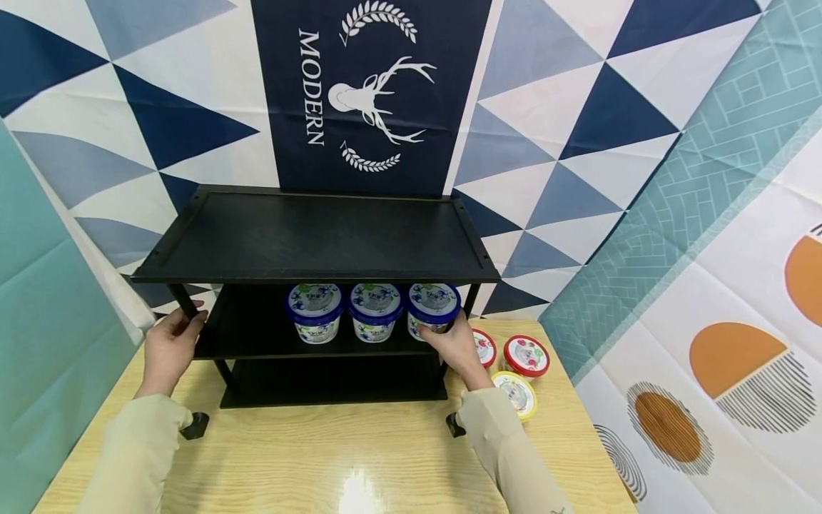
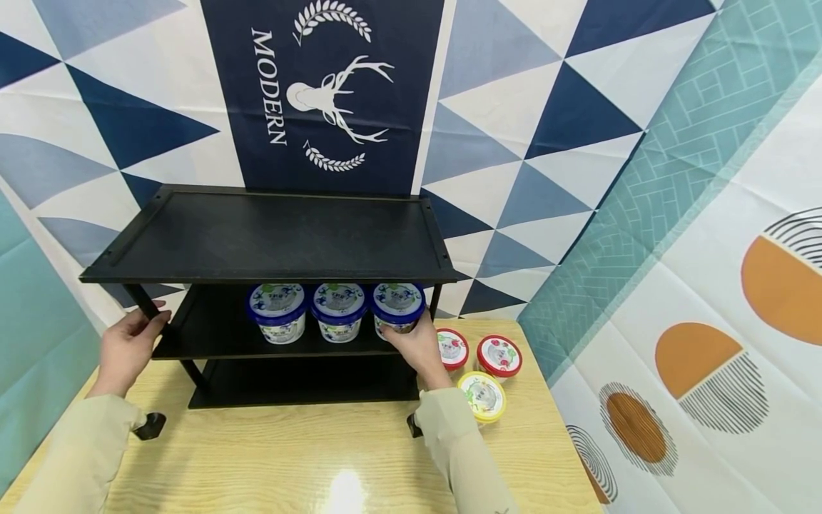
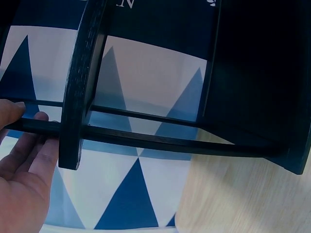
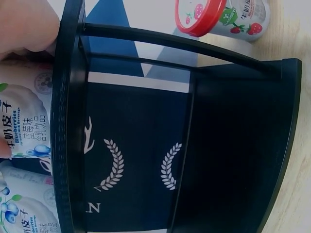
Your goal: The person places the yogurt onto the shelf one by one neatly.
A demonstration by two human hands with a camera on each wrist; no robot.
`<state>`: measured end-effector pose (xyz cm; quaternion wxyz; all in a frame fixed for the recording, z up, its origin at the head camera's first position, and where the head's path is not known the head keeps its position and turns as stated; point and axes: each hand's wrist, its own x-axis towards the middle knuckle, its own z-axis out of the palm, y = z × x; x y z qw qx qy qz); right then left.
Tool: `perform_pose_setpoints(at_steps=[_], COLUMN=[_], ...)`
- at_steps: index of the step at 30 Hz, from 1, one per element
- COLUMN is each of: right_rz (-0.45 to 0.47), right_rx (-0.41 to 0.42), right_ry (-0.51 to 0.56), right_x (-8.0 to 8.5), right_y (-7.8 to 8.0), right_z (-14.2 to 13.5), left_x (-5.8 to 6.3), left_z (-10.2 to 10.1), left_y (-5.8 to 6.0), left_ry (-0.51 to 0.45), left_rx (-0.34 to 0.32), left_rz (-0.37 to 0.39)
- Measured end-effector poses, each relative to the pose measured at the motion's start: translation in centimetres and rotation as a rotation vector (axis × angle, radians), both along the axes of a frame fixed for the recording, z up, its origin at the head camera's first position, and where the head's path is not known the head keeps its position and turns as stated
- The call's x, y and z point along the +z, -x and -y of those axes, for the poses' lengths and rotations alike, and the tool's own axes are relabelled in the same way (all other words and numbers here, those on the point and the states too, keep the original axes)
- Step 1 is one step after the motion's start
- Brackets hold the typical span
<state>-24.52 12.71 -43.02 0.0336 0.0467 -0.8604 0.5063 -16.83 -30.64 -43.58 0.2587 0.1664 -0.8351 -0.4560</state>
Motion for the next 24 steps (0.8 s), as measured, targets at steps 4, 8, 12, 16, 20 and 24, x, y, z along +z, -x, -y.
perform_pose_setpoints(at_steps=[4,8,12,16,20,24], right_rz=[0.006,0.014,0.025,0.040,0.051,0.058], right_rx=[0.019,0.034,0.035,0.026,0.020,0.016], right_ry=[0.011,0.021,0.026,0.024,0.026,0.030], right_x=[0.11,0.11,0.20,0.34,0.43,0.43], right_y=[0.11,0.22,0.17,0.08,0.01,-0.13], right_z=[-0.06,-0.15,-0.18,-0.13,-0.11,-0.09], left_x=[0.07,0.11,0.11,0.09,0.11,0.11], left_z=[0.00,0.02,0.06,0.07,0.05,0.06], left_y=[0.01,0.05,0.08,0.08,0.01,-0.08], left_ry=[0.000,0.001,-0.002,-0.011,-0.016,-0.013], left_rx=[0.004,0.004,0.002,0.002,-0.002,-0.006], left_rz=[0.001,0.006,0.004,-0.001,0.000,0.008])
